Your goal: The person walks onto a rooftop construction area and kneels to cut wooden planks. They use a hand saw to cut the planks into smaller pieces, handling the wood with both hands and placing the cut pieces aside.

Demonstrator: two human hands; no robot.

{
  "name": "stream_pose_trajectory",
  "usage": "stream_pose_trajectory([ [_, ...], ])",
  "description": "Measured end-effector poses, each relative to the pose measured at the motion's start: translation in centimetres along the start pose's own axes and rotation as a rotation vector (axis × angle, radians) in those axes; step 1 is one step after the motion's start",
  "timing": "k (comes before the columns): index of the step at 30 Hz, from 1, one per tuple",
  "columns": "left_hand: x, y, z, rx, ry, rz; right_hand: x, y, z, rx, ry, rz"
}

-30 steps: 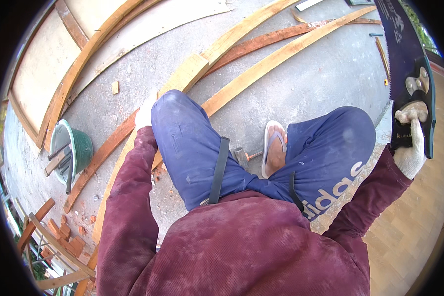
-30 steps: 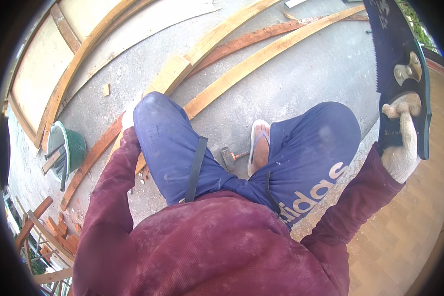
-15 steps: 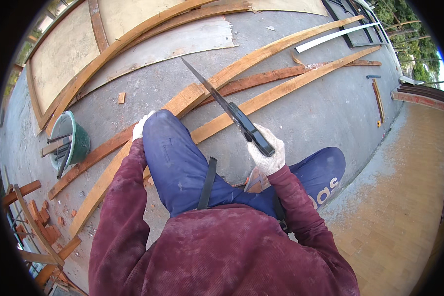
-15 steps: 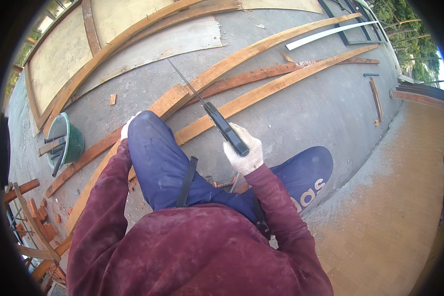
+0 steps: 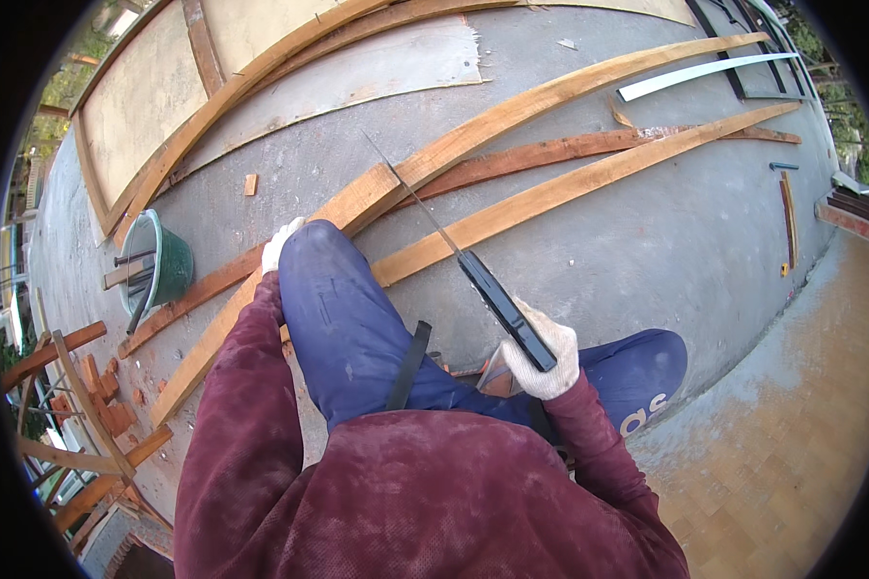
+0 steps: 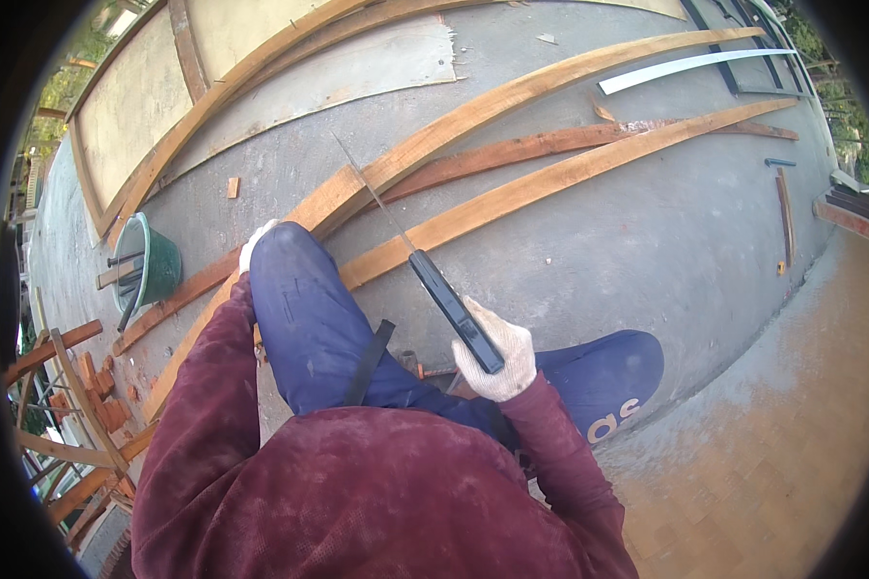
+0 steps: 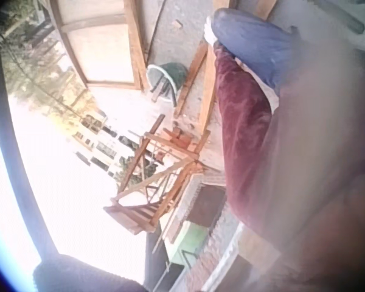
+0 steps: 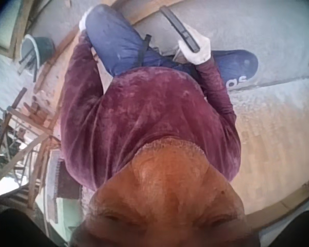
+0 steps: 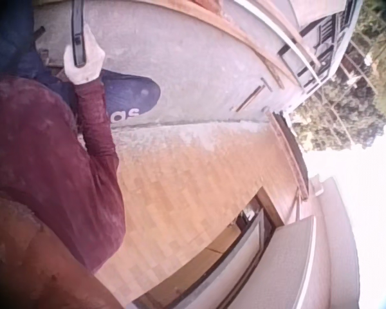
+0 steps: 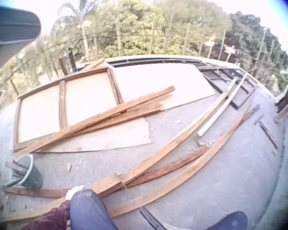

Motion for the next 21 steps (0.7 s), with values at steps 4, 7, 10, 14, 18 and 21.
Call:
stream_pose_trajectory([
  [4, 0.5, -1.6, -1.0, 0.000, 0.013, -0.037, 1.1, -0.2, 1.6, 0.136, -0.142, -0.012],
  [7, 1.6, -1.9, -2.2, -0.022, -0.007, -0.068, -1.7, 4.3, 0.5, 0.112, -0.090, -0.014],
  [10, 2.3, -1.3, -2.9, -0.014, -0.003, -0.067, -5.1, 7.9, -0.7, 0.095, -0.015, 0.025],
  [14, 1.8, -1.0, -2.6, -0.010, 0.006, -0.061, -2.5, 3.7, 0.1, 0.109, -0.071, -0.021],
  [18, 1.2, -1.9, -2.1, -0.031, -0.041, -0.137, 1.3, -1.5, 2.1, 0.132, -0.223, 0.063],
  [21, 1.2, -2.1, -2.3, -0.031, -0.004, -0.119, -1.1, 2.7, 0.9, 0.079, -0.111, 0.044],
])
Point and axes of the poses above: each hand's wrist, its own y-axis towards the middle knuckle, its own x-axis out of the back of the hand, z = x × y, the point moved 6 cm from there along y, towards the middle knuckle, and after that the axes turned 12 degrees about -y, right-handed, at the moved point
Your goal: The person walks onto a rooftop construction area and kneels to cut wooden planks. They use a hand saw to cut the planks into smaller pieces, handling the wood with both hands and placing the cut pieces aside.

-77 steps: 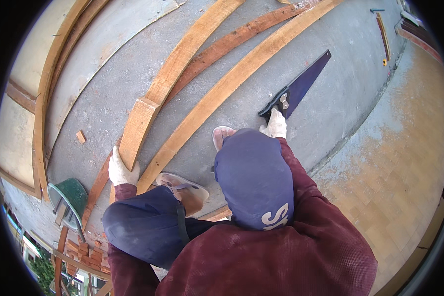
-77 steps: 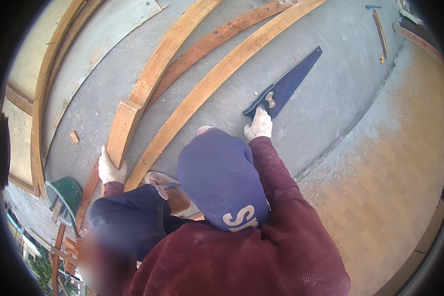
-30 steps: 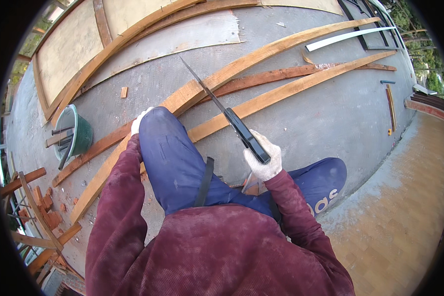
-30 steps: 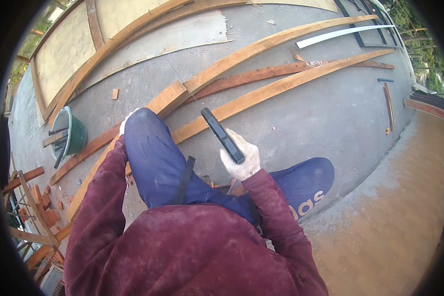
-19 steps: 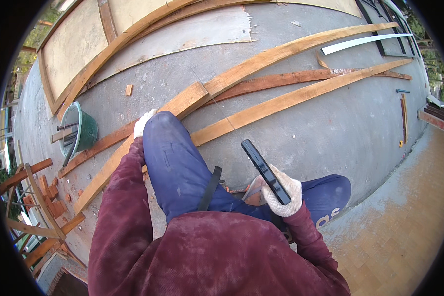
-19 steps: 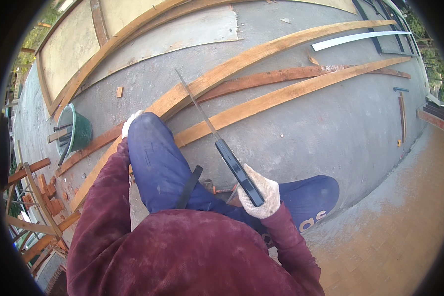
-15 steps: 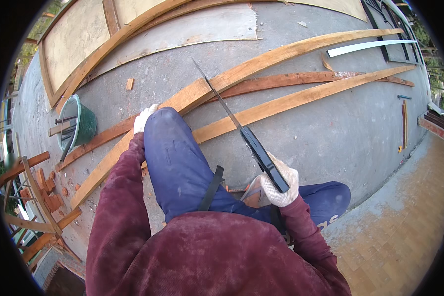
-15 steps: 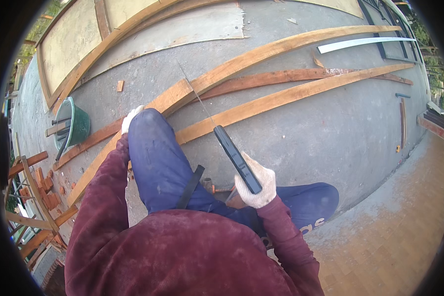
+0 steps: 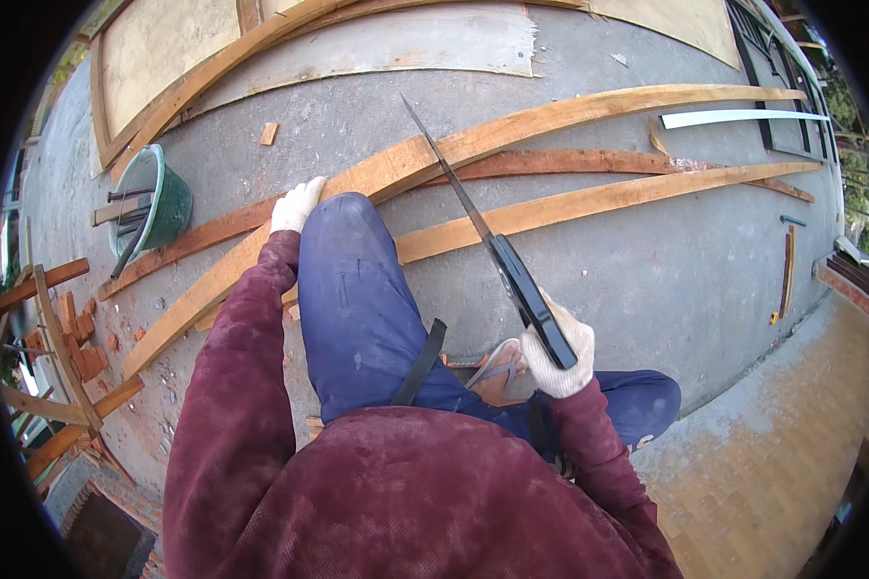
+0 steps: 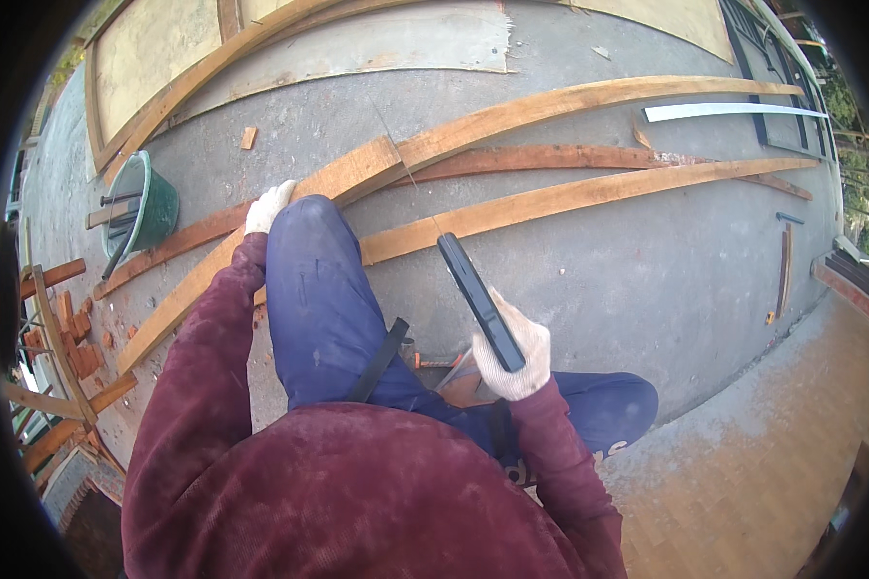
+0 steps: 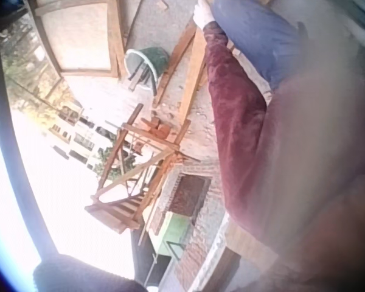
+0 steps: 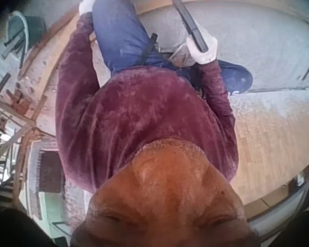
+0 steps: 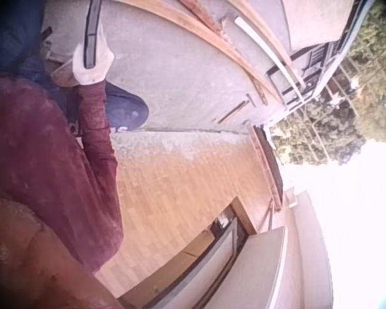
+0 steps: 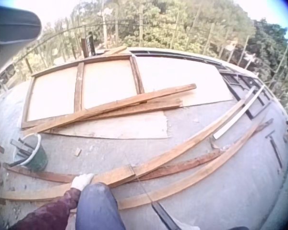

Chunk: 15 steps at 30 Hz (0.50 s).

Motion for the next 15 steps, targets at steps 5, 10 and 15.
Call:
stream_pose_trajectory([
  [5, 0.9, 1.0, -0.6, -0.022, 0.038, -0.009, -6.5, 6.7, -2.8, 0.064, 0.089, -0.069],
  [10, -0.4, 1.1, 0.3, -0.009, 0.024, 0.032, 0.9, -5.2, -0.8, -0.022, -0.052, -0.013],
  [15, 0.0, 0.3, -0.2, -0.103, 0.056, -0.061, -0.5, -0.2, -1.1, -0.077, 0.035, -0.045],
])
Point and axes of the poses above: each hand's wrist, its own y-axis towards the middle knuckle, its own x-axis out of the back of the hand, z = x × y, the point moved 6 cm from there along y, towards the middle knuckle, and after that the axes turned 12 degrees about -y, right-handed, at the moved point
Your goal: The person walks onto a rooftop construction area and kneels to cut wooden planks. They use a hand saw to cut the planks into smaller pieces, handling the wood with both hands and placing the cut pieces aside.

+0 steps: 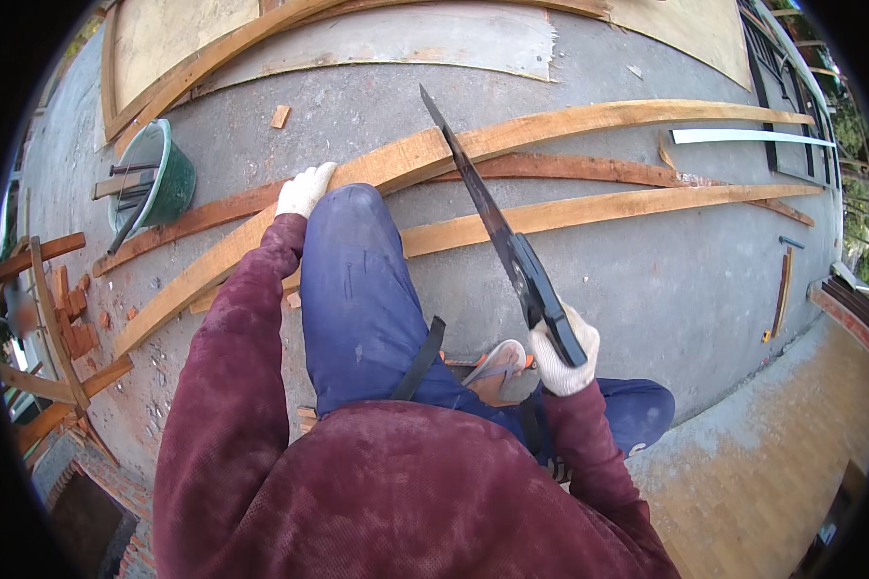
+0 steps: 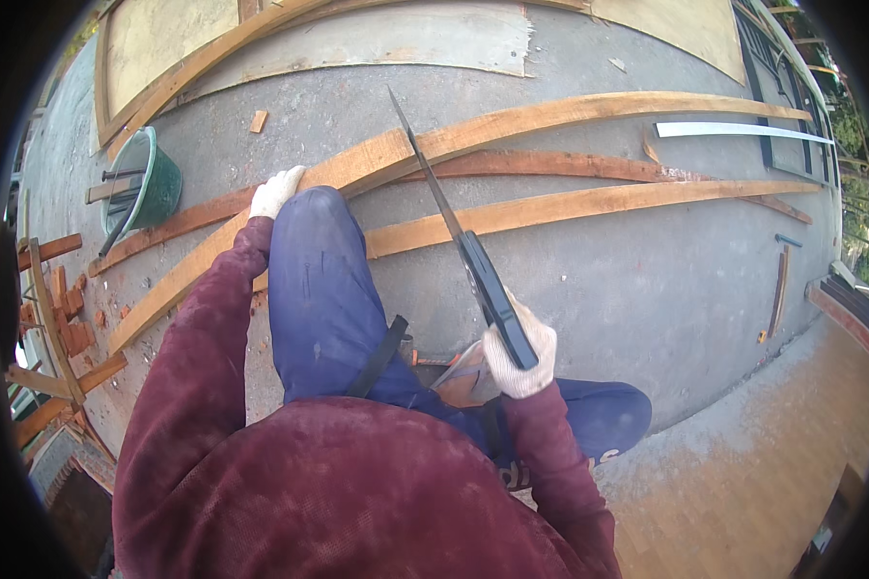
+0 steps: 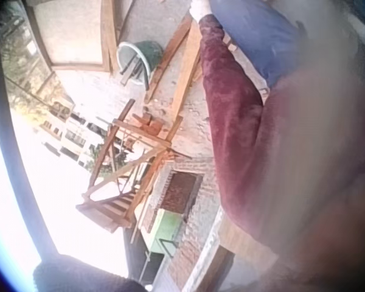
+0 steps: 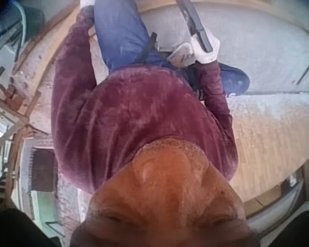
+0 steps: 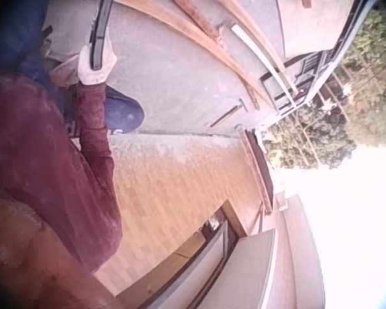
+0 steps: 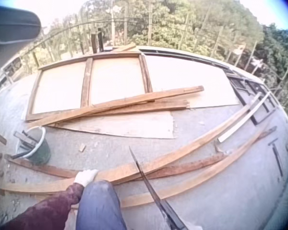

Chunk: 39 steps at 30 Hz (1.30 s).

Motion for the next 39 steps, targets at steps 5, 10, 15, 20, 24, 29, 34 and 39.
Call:
stream_pose_trajectory([
  [5, 0.7, 0.6, -0.4, 0.127, 0.007, 0.119, -7.6, 8.4, -1.5, 0.139, 0.034, -0.056],
  [10, 0.6, 0.2, -0.8, 0.072, -0.005, 0.096, 1.5, -3.6, 2.1, 0.035, -0.212, 0.079],
  [15, 1.8, -0.8, -1.9, 0.023, -0.006, 0.026, 0.1, 0.0, 2.0, 0.094, -0.163, -0.003],
  [20, 3.8, -1.7, -4.1, 0.008, -0.054, 0.003, -8.2, 6.5, -3.8, 0.126, 0.031, -0.095],
  [24, 4.2, -2.1, -4.4, -0.031, -0.075, 0.031, -8.9, 5.2, -5.8, 0.005, 0.064, -0.038],
  [29, 5.2, -0.4, -6.4, -0.034, -0.064, 0.096, -9.1, 4.6, -4.1, 0.105, 0.026, -0.115],
  [34, 6.1, 3.1, -14.8, -0.108, -0.107, 0.010, -9.3, 5.0, -3.4, 0.015, 0.063, -0.079],
  [39, 3.5, 4.8, -17.0, 0.084, -0.020, 0.180, -9.2, 5.2, -3.3, 0.103, 0.063, -0.103],
])
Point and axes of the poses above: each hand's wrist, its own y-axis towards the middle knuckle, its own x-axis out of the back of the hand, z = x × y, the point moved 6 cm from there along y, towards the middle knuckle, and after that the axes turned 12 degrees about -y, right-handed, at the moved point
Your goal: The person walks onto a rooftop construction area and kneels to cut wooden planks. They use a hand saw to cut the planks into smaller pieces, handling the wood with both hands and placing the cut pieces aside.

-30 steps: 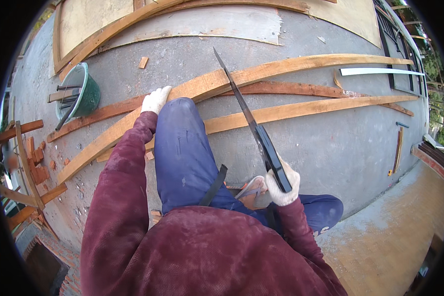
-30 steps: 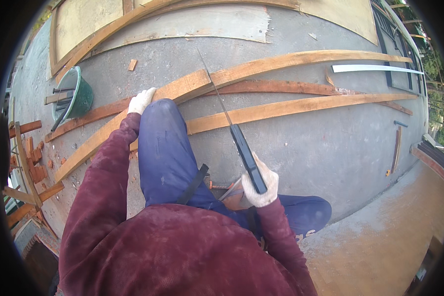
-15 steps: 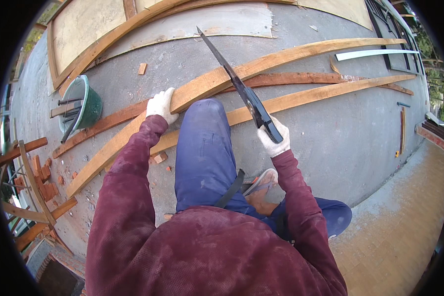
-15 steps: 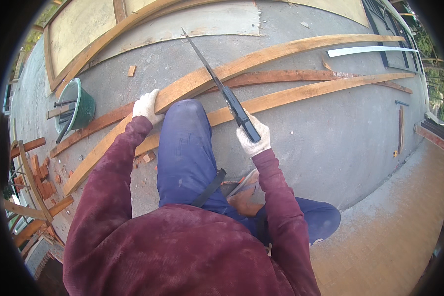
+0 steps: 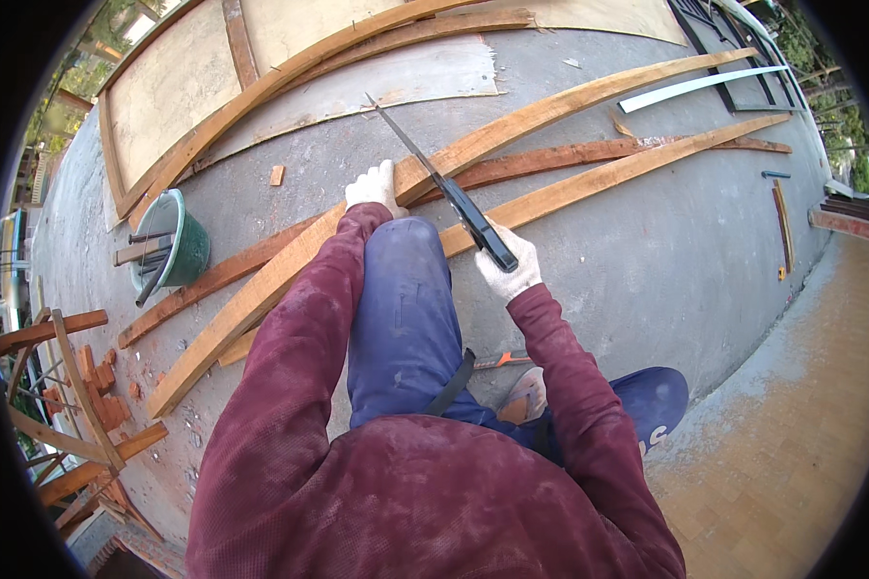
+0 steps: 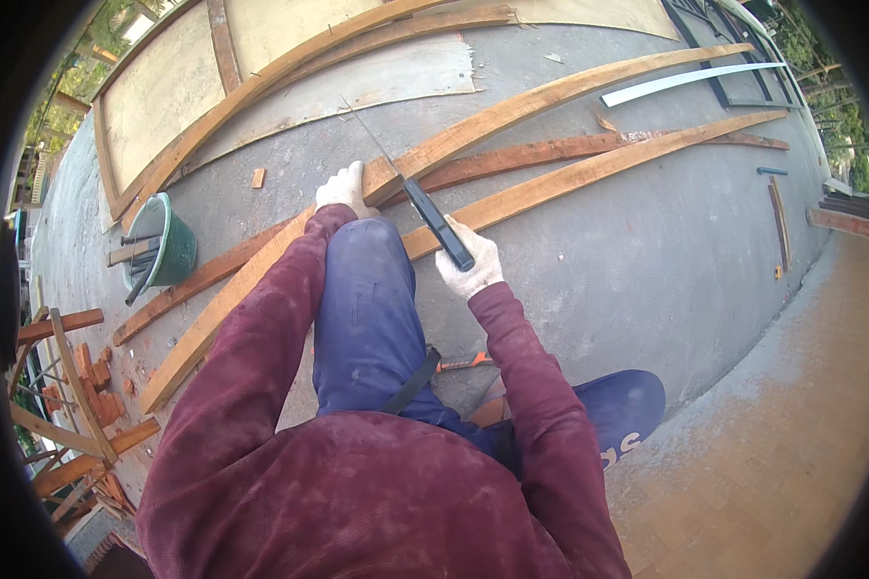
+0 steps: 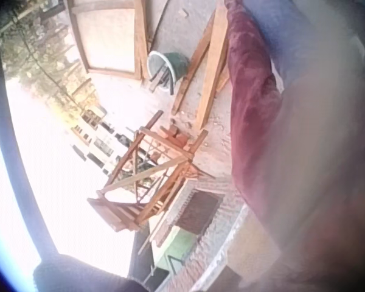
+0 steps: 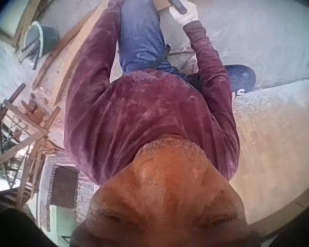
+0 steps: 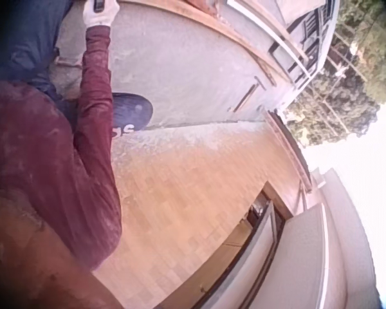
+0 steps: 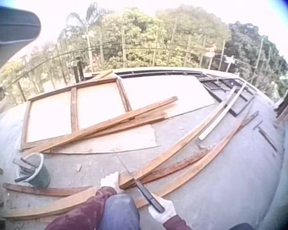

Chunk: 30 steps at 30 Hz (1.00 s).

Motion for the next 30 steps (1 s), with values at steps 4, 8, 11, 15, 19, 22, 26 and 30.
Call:
stream_pose_trajectory([
  [4, -0.5, 0.4, 0.3, -0.054, -0.021, -0.078, -0.8, -0.1, -1.4, 0.089, -0.072, -0.103],
  [8, -0.8, 0.7, 0.7, -0.033, -0.006, -0.120, 2.9, -4.5, -1.0, -0.037, 0.015, 0.008],
  [11, -1.3, 1.3, 0.8, -0.043, -0.003, -0.131, 9.3, -10.2, 1.9, -0.070, -0.131, 0.077],
  [15, -2.0, 1.2, 1.1, -0.019, 0.049, -0.164, 10.8, -10.7, 2.9, -0.029, -0.131, 0.071],
  [19, -2.1, 0.6, 0.4, 0.002, 0.051, -0.161, 1.1, -1.1, -2.7, -0.020, 0.106, 0.073],
  [22, -1.4, 0.6, 0.0, -0.005, 0.046, -0.164, 0.5, -1.3, -3.4, 0.119, 0.050, -0.031],
  [26, -1.4, 1.3, 0.5, -0.046, 0.031, -0.165, 9.1, -11.8, 1.0, -0.021, -0.098, 0.042],
  [30, -2.1, 1.6, 1.3, -0.047, -0.004, -0.198, 11.5, -12.2, 3.6, -0.060, -0.048, 0.095],
])
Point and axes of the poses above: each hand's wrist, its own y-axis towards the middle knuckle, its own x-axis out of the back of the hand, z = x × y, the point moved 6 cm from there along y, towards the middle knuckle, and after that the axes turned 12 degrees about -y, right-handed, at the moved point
